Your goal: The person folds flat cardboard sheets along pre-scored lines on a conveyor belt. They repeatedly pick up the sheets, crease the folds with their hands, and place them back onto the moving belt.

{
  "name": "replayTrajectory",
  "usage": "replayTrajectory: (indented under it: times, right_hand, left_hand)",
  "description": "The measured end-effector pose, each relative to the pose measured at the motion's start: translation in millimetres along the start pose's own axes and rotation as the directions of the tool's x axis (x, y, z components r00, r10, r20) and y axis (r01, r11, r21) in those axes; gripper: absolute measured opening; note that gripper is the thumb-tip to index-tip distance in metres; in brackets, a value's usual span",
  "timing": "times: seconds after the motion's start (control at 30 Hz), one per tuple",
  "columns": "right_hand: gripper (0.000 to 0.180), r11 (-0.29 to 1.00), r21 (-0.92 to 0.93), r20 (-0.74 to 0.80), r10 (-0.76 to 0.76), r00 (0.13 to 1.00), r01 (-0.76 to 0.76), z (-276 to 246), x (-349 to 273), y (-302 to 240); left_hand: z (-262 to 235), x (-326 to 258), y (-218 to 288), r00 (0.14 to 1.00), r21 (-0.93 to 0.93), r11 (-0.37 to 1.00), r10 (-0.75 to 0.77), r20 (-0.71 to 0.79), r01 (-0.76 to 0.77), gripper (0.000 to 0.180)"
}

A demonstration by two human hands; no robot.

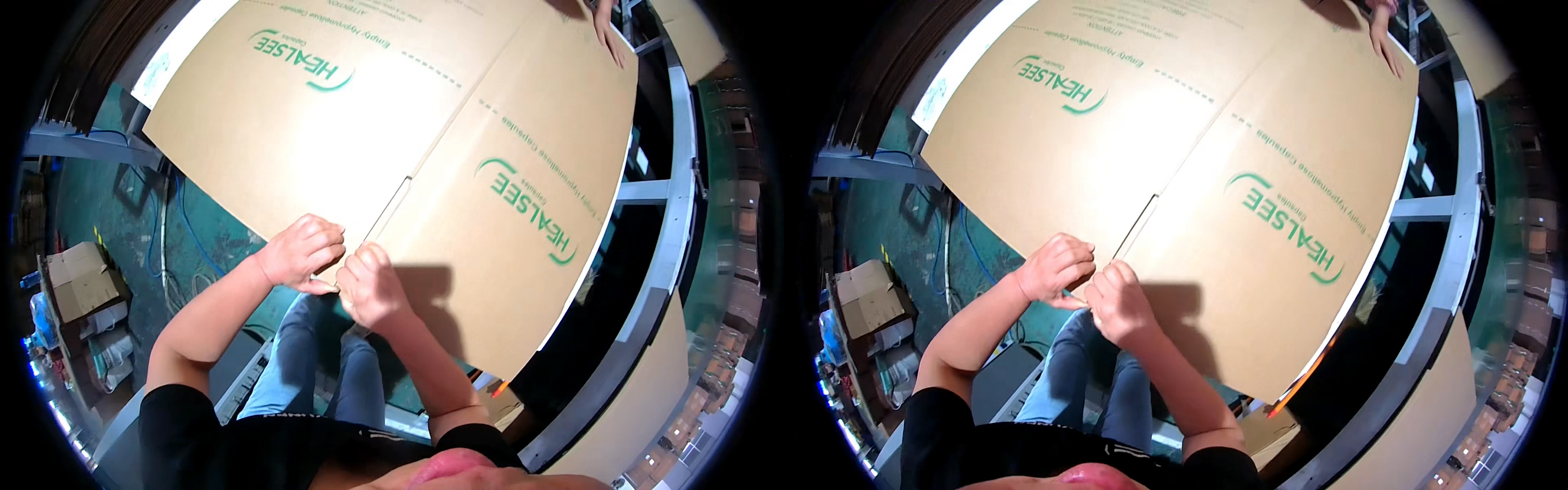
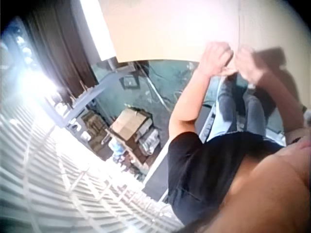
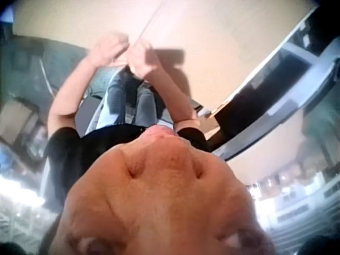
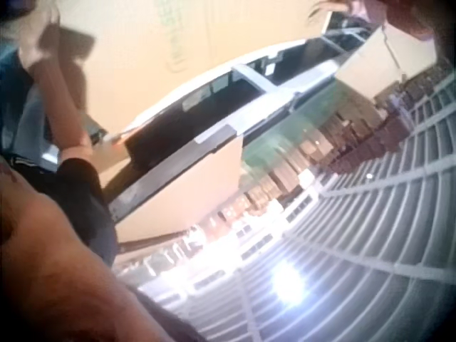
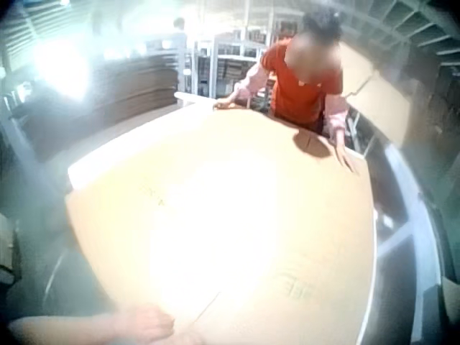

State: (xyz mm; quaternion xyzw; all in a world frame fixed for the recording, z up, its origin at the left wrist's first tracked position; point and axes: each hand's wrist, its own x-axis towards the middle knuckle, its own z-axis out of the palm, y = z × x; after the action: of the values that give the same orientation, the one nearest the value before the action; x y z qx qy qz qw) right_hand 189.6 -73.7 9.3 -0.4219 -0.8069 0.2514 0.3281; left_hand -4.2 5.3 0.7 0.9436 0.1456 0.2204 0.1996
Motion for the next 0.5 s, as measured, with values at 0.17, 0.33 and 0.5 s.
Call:
replayTrajectory:
  times: [0.17, 0.33, 0.5]
  right_hand:
    - [0.016, 0.999, -0.041, -0.012, -0.005, 1.000, 0.005, 3.4, -2.4, -0.2]
    - [0.018, 0.998, 0.031, -0.005, 0.059, 0.998, -0.059, 3.9, -6.4, -7.8]
    - [0.019, 0.998, -0.059, 0.018, 0.038, 0.999, -0.037, -8.4, -4.5, -7.3]
  left_hand:
    - [-11.0, 5.7, -2.6, 1.000, 0.022, 1.000, 0.012, -0.006, -0.012, 0.054]
    - [-16.5, 4.5, 9.0, 0.996, -0.004, 0.997, -0.082, 0.043, 0.082, 0.060]
    - [-14.1, 13.6, 11.1, 0.990, -0.026, 0.994, -0.101, 0.093, 0.104, 0.069]
